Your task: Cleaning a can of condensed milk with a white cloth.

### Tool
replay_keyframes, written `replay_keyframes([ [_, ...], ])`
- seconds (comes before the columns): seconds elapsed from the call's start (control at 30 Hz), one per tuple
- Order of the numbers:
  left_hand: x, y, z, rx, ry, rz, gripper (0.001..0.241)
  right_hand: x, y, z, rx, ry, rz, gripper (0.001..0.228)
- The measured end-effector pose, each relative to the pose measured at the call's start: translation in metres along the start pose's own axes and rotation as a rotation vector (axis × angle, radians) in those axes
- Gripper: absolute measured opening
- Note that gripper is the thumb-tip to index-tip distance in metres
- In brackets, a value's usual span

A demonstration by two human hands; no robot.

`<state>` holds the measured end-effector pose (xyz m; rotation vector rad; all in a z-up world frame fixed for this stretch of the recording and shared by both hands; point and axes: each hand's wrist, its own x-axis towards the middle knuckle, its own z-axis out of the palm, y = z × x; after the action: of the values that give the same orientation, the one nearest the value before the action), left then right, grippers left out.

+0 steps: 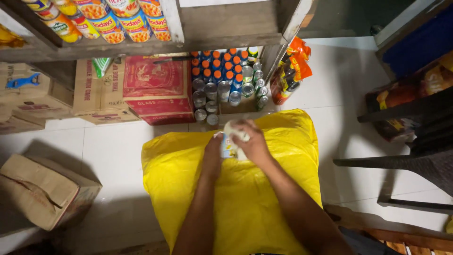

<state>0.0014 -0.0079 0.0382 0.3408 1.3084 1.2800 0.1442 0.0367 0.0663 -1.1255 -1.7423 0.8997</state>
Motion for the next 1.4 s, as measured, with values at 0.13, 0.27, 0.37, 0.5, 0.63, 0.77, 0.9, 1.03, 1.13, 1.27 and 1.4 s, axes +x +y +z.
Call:
replay_keyframes([
  [0.13, 0.016, -0.028, -0.010, 0.280, -0.072, 0.156, 0.049, -0.016, -0.022, 0.001, 0.099, -0.011, 0.030, 0.036],
  [0.27, 0.028, -0.034, -0.016, -0.260, -0.125, -0.124, 0.038, -0.021, -0.032, 0.008, -0.149, -0.152, -0.267, 0.028],
  [0.37, -0.012, 0.006, 0.001, -0.404, -0.138, -0.173, 0.041, 0.000, 0.000, -0.006, -0.106, -0.013, -0.129, 0.032],
  [0.5, -0.010, 0.017, 0.009, -0.713, -0.185, -0.227, 0.038, 0.003, 0.018, -0.024, -0.061, 0.194, 0.064, 0.028],
  [0.63, 0.007, -0.009, 0.002, -0.610, -0.084, -0.153, 0.043, -0.023, -0.002, -0.008, 0.141, 0.092, 0.350, 0.033],
  [0.77, 0.012, -0.018, -0.007, -0.058, 0.002, -0.079, 0.042, -0.022, -0.027, -0.002, -0.002, -0.095, -0.090, 0.027],
  [0.9, -0.006, -0.006, 0.004, -0.220, -0.117, -0.140, 0.047, -0.005, -0.008, -0.011, 0.011, 0.030, 0.017, 0.030],
  [1.03, 0.019, -0.045, -0.020, 0.445, -0.292, 0.612, 0.072, -0.007, -0.021, -0.014, 0.028, -0.042, 0.002, 0.027],
  [1.13, 0.031, -0.038, -0.011, -0.479, -0.121, -0.274, 0.037, -0.023, -0.025, -0.011, -0.069, -0.247, -0.248, 0.026],
  [1.27, 0.042, -0.054, -0.025, -0.454, -0.178, -0.229, 0.037, -0.009, 0.001, -0.017, -0.032, -0.084, -0.095, 0.029],
  [1.4, -0.018, 0.002, 0.007, -0.439, -0.120, -0.183, 0.028, 0.004, 0.024, -0.037, -0.061, 0.215, 0.001, 0.023],
])
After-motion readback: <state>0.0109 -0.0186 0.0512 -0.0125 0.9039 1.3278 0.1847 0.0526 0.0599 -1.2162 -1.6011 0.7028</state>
